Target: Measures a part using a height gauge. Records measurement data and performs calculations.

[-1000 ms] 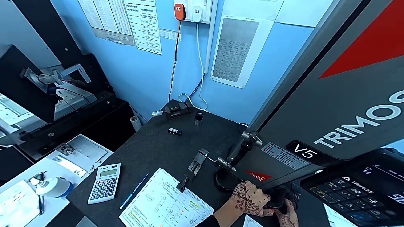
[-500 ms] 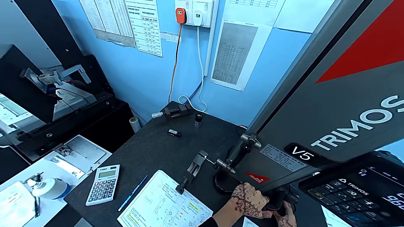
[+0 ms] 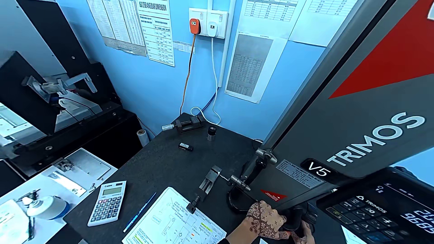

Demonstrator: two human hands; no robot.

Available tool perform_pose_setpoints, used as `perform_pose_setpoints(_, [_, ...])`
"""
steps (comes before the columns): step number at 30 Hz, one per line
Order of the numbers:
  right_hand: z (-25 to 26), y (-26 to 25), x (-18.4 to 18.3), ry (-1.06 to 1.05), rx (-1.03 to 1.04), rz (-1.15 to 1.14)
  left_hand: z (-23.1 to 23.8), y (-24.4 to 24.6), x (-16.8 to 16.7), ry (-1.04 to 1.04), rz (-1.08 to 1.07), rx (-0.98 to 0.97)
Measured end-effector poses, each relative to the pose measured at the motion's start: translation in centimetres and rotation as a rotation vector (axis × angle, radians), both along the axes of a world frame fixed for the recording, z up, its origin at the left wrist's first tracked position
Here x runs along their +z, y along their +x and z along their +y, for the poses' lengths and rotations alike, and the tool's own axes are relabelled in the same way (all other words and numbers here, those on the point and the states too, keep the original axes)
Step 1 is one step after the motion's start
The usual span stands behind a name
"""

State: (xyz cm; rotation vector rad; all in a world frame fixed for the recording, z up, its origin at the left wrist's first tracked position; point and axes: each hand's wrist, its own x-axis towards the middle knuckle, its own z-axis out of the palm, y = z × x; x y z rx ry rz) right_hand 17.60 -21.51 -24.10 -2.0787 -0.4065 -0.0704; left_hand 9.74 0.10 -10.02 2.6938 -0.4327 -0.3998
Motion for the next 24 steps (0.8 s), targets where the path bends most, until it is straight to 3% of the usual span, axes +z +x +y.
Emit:
perform_pose_setpoints(8, [-0.1, 0.3, 0.0, -0.006, -0.011, 0.025, 0.0, -0.4, 1.2, 0.006, 0.030, 0.014])
perform_pose_setpoints(11, [-0.1, 0.4, -0.2, -0.016, 0.000, 0.032, -0.1, -0.9, -2.8, -0.080, -0.371, 0.074])
perform_pose_setpoints(13, [0.3, 0.0, 0.4, -0.027, 0.007, 0.044, 0.0, -0.9, 0.7, -0.017, -0.016, 0.080])
perform_pose_setpoints(14, [0.4, -0.1, 0.7, -0.025, -0.001, 0.050, -0.1, -0.6, 0.9, -0.024, 0.037, 0.098])
perform_pose_setpoints(21, [0.4, -0.1, 1.3, 0.000, -0.038, 0.090, -0.5, 0.0, 0.1, 0.008, 0.047, 0.100])
perform_pose_setpoints(24, [-0.4, 0.5, 2.5, 0.278, -0.006, 0.243, -0.5, 0.1, -2.0, -0.029, -0.073, 0.105])
